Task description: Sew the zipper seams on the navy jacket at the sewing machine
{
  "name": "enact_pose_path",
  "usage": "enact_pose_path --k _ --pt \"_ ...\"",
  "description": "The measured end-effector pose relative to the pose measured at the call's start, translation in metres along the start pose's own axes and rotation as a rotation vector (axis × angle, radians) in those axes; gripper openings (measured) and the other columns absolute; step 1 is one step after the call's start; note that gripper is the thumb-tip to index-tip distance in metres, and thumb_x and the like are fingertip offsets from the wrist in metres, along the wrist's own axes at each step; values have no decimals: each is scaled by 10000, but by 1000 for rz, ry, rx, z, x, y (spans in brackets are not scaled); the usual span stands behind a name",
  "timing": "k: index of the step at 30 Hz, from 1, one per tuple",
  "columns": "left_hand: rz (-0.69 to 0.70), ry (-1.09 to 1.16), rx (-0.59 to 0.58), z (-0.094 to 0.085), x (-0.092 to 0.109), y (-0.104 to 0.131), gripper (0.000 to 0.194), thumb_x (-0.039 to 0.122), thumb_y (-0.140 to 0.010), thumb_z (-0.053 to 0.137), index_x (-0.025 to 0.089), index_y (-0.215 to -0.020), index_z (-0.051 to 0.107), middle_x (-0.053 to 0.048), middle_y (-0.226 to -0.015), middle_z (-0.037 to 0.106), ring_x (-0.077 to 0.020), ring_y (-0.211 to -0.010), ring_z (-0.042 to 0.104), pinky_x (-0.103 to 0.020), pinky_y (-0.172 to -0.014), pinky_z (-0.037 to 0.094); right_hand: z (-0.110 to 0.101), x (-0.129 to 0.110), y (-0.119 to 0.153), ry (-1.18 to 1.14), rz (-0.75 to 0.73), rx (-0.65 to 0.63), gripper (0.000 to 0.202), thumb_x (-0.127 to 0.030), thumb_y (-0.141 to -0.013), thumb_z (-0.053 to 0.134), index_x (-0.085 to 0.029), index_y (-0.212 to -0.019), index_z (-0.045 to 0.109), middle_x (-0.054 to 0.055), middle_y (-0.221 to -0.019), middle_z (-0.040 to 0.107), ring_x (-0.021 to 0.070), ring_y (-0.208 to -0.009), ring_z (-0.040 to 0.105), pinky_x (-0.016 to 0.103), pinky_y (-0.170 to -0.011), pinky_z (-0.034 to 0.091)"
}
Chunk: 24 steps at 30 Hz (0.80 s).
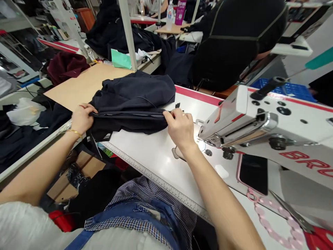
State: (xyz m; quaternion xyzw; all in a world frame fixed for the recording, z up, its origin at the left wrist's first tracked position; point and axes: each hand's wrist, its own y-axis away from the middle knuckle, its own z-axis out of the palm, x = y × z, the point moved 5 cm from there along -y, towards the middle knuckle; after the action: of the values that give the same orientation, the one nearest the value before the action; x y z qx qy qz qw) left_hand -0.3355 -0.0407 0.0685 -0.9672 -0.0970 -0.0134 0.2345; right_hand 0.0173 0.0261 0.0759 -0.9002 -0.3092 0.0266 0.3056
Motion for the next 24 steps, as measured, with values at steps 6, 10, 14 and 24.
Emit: enact_pose_path --k 6,10,14,24 --pt "182 -109 -209 58 20 -19 277 121 -743 383 144 -926 589 -34 -975 537 -164 -840 467 -311 -692 365 -20 -43 94 -93 -411 -190 255 -90 -861 370 -185 -962 584 45 -866 604 137 -688 476 318 -683 273" --pt "324 -160 -242 45 46 -46 304 150 -811 302 133 -948 573 -31 -984 534 -148 -870 458 -309 -733 368 -16 -51 113 -143 -320 -361 335 -61 -819 391 -194 -1087 542 59 -896 601 151 -713 483 402 -824 255" --pt "551 -72 -219 8 115 -28 304 150 -757 398 102 -1020 543 -97 -1041 554 -199 -923 483 -338 -778 397 -15 -48 111 -201 -246 -405 329 -112 -833 418 -193 -1136 516 83 -1003 589 203 -861 503 466 -873 218" --pt "1044 144 -567 17 253 108 611 514 -781 504 108 -1224 394 -136 -1135 492 -250 -943 448 -352 -745 385 -23 -32 144 -254 43 -296 273 -222 -866 446 -177 -1120 533 96 -1164 556 253 -1090 463 510 -934 245"
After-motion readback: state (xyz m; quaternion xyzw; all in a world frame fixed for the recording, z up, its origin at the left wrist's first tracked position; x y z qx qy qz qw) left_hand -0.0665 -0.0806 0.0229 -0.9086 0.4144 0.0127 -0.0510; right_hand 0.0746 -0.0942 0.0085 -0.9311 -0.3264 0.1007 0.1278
